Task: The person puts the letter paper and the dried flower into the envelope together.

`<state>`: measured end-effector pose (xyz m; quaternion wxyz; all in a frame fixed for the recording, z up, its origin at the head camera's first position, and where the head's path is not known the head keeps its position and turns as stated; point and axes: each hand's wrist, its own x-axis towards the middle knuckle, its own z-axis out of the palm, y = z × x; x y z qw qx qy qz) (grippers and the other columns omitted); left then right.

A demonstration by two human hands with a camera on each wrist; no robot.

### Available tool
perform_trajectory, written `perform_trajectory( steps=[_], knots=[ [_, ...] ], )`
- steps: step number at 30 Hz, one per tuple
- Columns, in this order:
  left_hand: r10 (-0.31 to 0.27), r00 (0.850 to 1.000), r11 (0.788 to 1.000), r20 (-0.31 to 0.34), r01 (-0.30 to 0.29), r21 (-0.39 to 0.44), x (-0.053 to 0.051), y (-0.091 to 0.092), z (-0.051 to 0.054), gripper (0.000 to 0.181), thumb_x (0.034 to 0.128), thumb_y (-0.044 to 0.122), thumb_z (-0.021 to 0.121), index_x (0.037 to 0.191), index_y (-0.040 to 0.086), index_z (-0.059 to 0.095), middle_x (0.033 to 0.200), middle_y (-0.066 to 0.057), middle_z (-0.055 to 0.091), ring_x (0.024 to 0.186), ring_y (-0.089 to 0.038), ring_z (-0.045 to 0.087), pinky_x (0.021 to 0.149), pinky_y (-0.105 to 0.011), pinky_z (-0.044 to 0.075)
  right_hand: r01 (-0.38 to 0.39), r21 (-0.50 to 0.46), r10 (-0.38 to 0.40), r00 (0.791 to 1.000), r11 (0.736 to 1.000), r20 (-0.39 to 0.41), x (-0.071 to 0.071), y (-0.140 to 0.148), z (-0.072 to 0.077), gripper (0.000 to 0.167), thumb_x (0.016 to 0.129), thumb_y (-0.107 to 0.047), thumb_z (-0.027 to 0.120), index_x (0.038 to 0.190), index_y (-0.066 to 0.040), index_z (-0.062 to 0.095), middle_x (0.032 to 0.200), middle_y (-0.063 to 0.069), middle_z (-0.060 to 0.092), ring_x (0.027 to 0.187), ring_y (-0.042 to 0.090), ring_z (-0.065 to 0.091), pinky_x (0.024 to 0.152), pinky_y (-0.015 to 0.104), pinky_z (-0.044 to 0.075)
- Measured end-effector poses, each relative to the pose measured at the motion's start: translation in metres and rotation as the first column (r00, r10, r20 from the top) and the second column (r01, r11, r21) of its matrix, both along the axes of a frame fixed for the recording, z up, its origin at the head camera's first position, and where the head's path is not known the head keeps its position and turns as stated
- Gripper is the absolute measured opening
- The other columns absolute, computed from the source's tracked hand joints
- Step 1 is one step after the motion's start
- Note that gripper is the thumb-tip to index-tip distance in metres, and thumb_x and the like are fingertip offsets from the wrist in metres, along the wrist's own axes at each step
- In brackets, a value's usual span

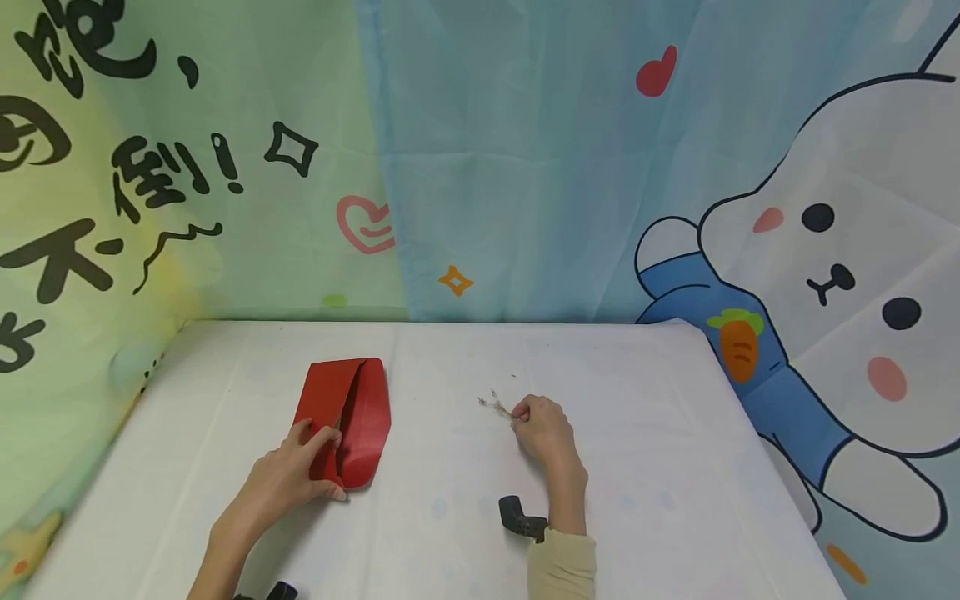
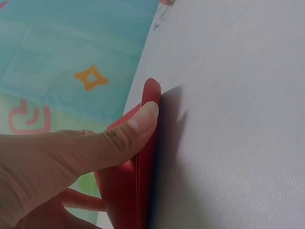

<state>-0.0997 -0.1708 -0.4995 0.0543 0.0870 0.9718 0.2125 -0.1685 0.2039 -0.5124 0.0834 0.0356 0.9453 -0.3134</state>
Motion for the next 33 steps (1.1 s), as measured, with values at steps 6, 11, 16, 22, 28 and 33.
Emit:
perform_trajectory(
  steps=[6, 11, 16, 22, 28, 33],
  knots=[
    [0.01, 1.0, 1.0, 0.0, -0.01, 0.005, 0.0, 0.001, -0.001, 0.07, 0.0645, 0.04, 0.097, 0.122, 0.023, 0.06, 0.138, -0.029, 0.05, 0.099, -0.047, 0.065, 0.073, -0.057, 0.057, 0.0, -0.01, 0.0, 0.999, 1.0, -0.037, 0.0, 0.001, 0.003, 0.006, 0.094, -0.005, 0.069, 0.099, -0.003, 0.072, 0.088, 0.008, 0.067, 0.082, 0.023, 0.061, 0.077, 0.042, 0.051],
    [0.013, 1.0, 1.0, -0.002, -0.013, 0.009, 0.001, 0.001, 0.0, 0.07, 0.0648, 0.04, 0.097, 0.122, 0.023, 0.06, 0.138, -0.029, 0.05, 0.102, -0.049, 0.064, 0.075, -0.058, 0.057, 0.005, -0.038, -0.007, 0.999, 0.999, -0.054, -0.002, -0.001, 0.005, 0.008, 0.094, -0.005, 0.069, 0.1, -0.002, 0.071, 0.091, 0.009, 0.068, 0.085, 0.023, 0.062, 0.077, 0.041, 0.052],
    [0.012, 1.0, 1.0, -0.002, -0.012, -0.002, 0.0, 0.001, 0.0, 0.071, 0.0643, 0.039, 0.097, 0.122, 0.023, 0.06, 0.138, -0.029, 0.05, 0.103, -0.05, 0.064, 0.076, -0.059, 0.057, -0.027, -0.133, 0.019, 0.998, 0.991, -0.056, -0.004, -0.011, 0.003, 0.009, 0.094, -0.002, 0.069, 0.102, 0.0, 0.071, 0.09, 0.009, 0.069, 0.075, 0.018, 0.063, 0.065, 0.032, 0.052],
    [0.007, 1.0, 1.0, -0.005, -0.007, 0.001, 0.0, 0.0, 0.0, 0.071, 0.0648, 0.04, 0.097, 0.123, 0.023, 0.06, 0.137, -0.029, 0.05, 0.103, -0.049, 0.064, 0.075, -0.059, 0.057, -0.05, -0.243, 0.043, 0.998, 0.969, -0.036, -0.006, -0.03, 0.001, 0.008, 0.094, -0.002, 0.07, 0.101, 0.0, 0.07, 0.083, 0.008, 0.068, 0.059, 0.014, 0.062, 0.055, 0.028, 0.052],
    [0.005, 1.0, 1.0, -0.015, -0.004, 0.017, 0.001, -0.001, 0.001, 0.07, 0.0651, 0.039, 0.097, 0.122, 0.023, 0.06, 0.137, -0.029, 0.052, 0.108, -0.049, 0.063, 0.077, -0.061, 0.056, -0.048, -0.346, 0.049, 0.999, 0.937, -0.007, -0.007, -0.049, -0.003, 0.008, 0.096, -0.003, 0.068, 0.103, 0.0, 0.069, 0.082, 0.01, 0.066, 0.055, 0.016, 0.064, 0.054, 0.03, 0.056],
    [0.01, 1.0, 1.0, -0.015, -0.01, 0.022, 0.001, -0.002, -0.002, 0.071, 0.0651, 0.04, 0.097, 0.123, 0.024, 0.06, 0.139, -0.029, 0.051, 0.109, -0.05, 0.064, 0.078, -0.062, 0.056, -0.053, -0.429, 0.054, 0.998, 0.902, -0.011, -0.007, -0.065, -0.004, 0.009, 0.096, -0.003, 0.067, 0.104, 0.001, 0.069, 0.082, 0.01, 0.067, 0.055, 0.018, 0.067, 0.055, 0.033, 0.058]
  ],
)
